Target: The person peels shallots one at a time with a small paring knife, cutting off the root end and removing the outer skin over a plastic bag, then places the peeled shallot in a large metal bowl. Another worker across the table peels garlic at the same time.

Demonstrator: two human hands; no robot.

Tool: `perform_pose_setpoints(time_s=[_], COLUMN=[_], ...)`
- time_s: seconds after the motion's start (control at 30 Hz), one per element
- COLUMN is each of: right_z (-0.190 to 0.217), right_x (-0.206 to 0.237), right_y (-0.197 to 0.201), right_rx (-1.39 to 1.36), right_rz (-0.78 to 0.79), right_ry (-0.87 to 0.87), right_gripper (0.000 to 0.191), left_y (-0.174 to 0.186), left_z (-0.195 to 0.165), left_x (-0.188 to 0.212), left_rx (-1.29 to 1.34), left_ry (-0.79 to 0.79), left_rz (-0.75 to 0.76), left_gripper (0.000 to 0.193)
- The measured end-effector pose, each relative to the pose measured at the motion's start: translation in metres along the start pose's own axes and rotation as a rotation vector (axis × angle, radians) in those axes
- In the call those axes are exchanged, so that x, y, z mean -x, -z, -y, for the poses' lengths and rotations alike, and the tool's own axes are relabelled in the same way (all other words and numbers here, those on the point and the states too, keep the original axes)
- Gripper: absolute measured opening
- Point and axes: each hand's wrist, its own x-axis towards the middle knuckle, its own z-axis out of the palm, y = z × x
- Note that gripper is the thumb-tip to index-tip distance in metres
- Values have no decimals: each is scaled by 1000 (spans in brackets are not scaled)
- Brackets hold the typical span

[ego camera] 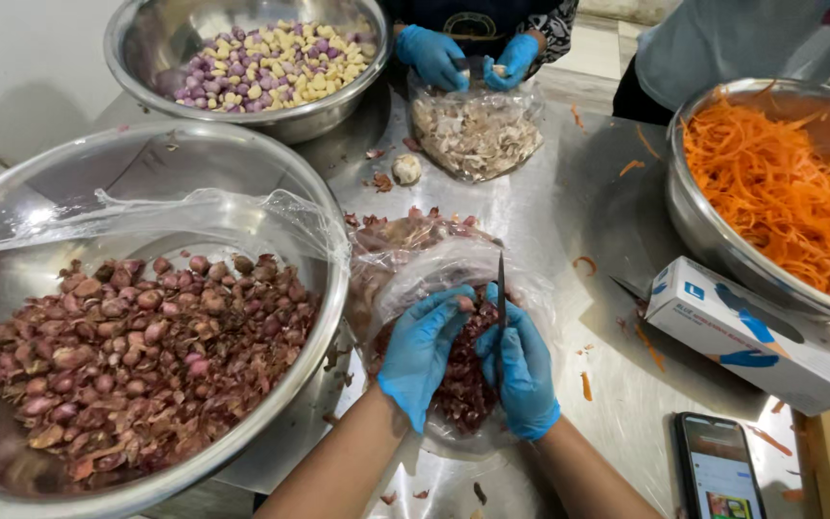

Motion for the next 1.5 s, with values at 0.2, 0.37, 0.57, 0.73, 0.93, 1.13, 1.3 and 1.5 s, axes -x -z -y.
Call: perform_pose_setpoints(time_s=[0.2, 0.37, 0.57, 0.73, 0.93, 1.13, 1.3, 1.5], right_z=[-15, -24, -33, -28, -9, -17, -32, -14], right_x=[14, 23, 27, 22, 20, 23, 26, 21], right_y=[0, 2, 10, 9, 9, 15, 17, 16], right_rx=[204, 227, 383, 517, 564, 472, 302, -7], right_rz=[50, 89, -17, -26, -1, 15, -14, -53], right_ry=[160, 237, 188, 378, 295, 237, 145, -263], right_gripper=[61, 61, 57, 46, 42, 39, 33, 26], left_y=[-4, -15, -13, -12, -9, -17, -25, -34], left_z=[2, 9, 11, 12, 14, 4, -11, -19], left_x=[17, 32, 33, 32, 31, 35, 36, 33], left_rx=[-85, -165, -336, -383, -388, -539, -636, -718], left_ry=[78, 58, 11, -24, -26, -76, -64, -109], left_rz=[3, 80, 154, 115, 128, 145, 231, 270], left_gripper=[18, 15, 16, 19, 17, 17, 17, 16])
